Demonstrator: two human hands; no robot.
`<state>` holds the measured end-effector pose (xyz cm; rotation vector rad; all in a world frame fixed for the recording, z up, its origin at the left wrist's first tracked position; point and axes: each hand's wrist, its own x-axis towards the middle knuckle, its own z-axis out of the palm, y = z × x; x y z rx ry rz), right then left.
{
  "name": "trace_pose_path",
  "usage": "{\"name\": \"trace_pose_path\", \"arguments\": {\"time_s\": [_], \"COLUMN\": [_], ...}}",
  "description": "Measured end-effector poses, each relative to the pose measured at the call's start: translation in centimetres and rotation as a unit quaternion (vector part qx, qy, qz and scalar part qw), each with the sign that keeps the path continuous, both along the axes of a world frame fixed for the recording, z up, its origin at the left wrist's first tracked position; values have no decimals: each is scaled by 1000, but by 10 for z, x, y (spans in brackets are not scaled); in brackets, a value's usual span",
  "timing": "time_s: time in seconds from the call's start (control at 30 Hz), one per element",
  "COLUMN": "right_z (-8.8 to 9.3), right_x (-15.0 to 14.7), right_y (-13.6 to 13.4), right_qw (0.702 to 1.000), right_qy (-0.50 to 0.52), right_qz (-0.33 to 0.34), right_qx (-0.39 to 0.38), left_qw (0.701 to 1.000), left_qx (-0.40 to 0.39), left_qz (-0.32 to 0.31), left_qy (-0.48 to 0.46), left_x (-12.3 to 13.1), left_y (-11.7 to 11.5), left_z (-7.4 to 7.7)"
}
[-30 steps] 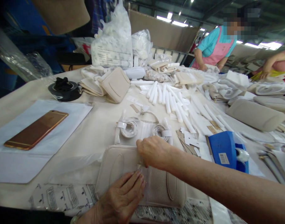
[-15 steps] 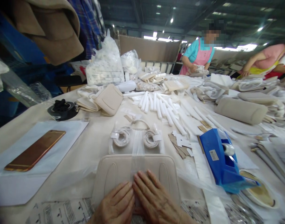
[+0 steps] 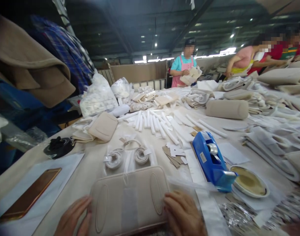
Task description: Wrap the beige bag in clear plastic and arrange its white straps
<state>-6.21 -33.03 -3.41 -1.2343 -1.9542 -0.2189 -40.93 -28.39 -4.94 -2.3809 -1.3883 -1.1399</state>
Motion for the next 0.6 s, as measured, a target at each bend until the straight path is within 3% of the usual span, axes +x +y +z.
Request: {"name": "trace_pose_path", "arguments": {"time_s": [0.03, 0.1, 0.2, 0.4, 0.5, 0.6], "right_z": [-3, -9, -11, 1, -1, -6], "right_x": [10, 23, 27, 19, 18, 16], "right_y": [4, 20, 45, 62, 64, 65], "right_qw": [999, 995, 992, 938, 930, 935], "right_qy": [18, 41, 67, 83, 65, 55], "right_qz": [-38, -84, -66, 18, 5, -26], "right_qx": [-9, -27, -89, -335, -362, -350], "left_qw": [996, 958, 893, 846, 816, 793], "left_qx": [-61, -215, -386, -486, -528, -557], "left_qz": [54, 121, 78, -31, -54, -76], "left_qy": [-48, -147, -219, -219, -229, -235], "left_x": [-7, -12, -6, 10, 15, 16], "left_y": [4, 15, 32, 43, 43, 43], "left_z": [0, 4, 19, 58, 72, 74]}}
